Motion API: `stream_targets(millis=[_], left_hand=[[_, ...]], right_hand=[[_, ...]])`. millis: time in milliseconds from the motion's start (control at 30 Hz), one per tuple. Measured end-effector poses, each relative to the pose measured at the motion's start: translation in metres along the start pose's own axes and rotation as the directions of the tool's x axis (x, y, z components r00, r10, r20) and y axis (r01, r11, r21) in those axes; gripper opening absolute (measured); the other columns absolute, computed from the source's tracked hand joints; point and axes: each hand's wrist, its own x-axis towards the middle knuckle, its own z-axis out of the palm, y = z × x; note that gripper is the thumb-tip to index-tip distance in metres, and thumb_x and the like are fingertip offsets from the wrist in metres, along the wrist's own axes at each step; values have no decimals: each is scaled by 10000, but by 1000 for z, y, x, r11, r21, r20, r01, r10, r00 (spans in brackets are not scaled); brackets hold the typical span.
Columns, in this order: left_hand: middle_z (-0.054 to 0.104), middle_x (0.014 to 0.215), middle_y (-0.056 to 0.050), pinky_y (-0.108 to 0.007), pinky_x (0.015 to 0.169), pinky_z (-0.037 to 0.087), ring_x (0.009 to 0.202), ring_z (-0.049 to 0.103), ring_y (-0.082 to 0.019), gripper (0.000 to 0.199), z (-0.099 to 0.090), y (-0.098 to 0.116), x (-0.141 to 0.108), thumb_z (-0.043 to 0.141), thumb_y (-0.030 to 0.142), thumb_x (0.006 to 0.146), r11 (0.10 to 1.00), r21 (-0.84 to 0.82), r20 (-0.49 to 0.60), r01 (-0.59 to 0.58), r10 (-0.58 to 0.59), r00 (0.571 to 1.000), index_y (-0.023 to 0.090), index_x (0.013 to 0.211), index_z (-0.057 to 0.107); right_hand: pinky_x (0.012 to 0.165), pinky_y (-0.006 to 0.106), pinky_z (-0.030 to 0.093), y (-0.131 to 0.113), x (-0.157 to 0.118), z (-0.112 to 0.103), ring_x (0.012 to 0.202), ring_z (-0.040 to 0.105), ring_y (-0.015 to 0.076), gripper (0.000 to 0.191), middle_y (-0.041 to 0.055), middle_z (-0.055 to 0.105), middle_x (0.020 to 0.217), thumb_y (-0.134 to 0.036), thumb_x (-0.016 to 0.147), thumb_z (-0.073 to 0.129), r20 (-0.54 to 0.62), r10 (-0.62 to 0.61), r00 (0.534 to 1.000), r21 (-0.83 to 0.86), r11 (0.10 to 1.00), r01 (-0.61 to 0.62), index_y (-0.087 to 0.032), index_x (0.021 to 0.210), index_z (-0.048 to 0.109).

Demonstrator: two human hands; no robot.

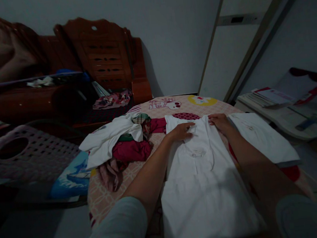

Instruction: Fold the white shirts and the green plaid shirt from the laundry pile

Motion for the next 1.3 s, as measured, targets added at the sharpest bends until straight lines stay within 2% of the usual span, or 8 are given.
stream_targets(millis=[167, 333, 433, 567, 767, 1033, 1200, 1300], left_hand=[[703, 1170, -81, -298, 965, 496, 1082, 650, -220, 441, -9, -3, -3, 593, 98, 722, 979, 131, -120, 159, -143, 982, 153, 1151, 681], [739, 844, -43, -223, 674, 522, 704, 680, -155, 295, -20, -8, -7, 554, 80, 750, 937, 50, -118, 346, -338, 934, 119, 983, 731], [737, 806, -36, -197, 661, 496, 721, 664, -141, 208, -24, -8, -9, 607, 127, 771, 940, 64, -207, 335, -316, 926, 119, 927, 744], [742, 802, -51, -200, 682, 484, 737, 658, -148, 178, -25, -10, -9, 662, 157, 763, 919, 105, -245, 379, -345, 906, 118, 909, 754], [748, 921, -74, -202, 760, 471, 844, 660, -157, 177, -21, -11, -10, 671, 153, 756, 895, 224, -288, 385, -316, 904, 126, 912, 749], [696, 1121, -128, -283, 855, 477, 967, 637, -204, 304, -20, 6, -8, 647, 109, 761, 897, 297, -400, 329, -196, 895, 109, 1060, 705], [734, 901, -53, -242, 788, 486, 819, 659, -155, 223, -23, 58, -4, 607, 105, 786, 987, 147, -58, -73, 82, 995, 135, 964, 738], [742, 861, -20, -226, 782, 488, 809, 673, -152, 245, -9, 79, -14, 656, 78, 732, 965, 115, 266, -235, 198, 943, 164, 942, 748]], right_hand=[[645, 225, 558, -10, -6, 3, 671, 673, 130, 185, 47, 747, 780, -83, 711, 599, 13, 85, 996, 29, 996, -86, -153, 810, 737], [805, 347, 583, -10, -29, -14, 906, 702, 192, 376, 78, 757, 1016, -200, 822, 534, 113, -43, 993, -111, 992, 56, -153, 1155, 701], [950, 431, 533, 0, -61, -26, 1063, 672, 251, 417, 118, 721, 1171, -296, 863, 548, 228, -179, 957, -247, 940, 234, -189, 1245, 674], [1131, 509, 381, 19, -99, -28, 1324, 513, 291, 473, 120, 580, 1410, -429, 928, 480, 394, -423, 816, -404, 718, 567, -213, 1323, 624], [1170, 496, 327, 33, -112, -19, 1396, 425, 308, 549, 165, 479, 1494, -457, 986, 367, 435, -447, 782, -590, 515, 622, -134, 1390, 552], [1171, 504, 317, 37, -112, -19, 1419, 394, 305, 571, 147, 451, 1519, -495, 984, 403, 440, -466, 768, -606, 477, 637, -177, 1451, 487], [1169, 511, 309, 36, -112, -18, 1432, 372, 310, 578, 142, 432, 1533, -502, 984, 408, 451, -454, 768, -616, 464, 636, -197, 1473, 456], [1169, 509, 305, 35, -112, -17, 1444, 350, 314, 576, 146, 411, 1545, -483, 982, 423, 460, -428, 778, -626, 465, 626, -196, 1481, 446]])
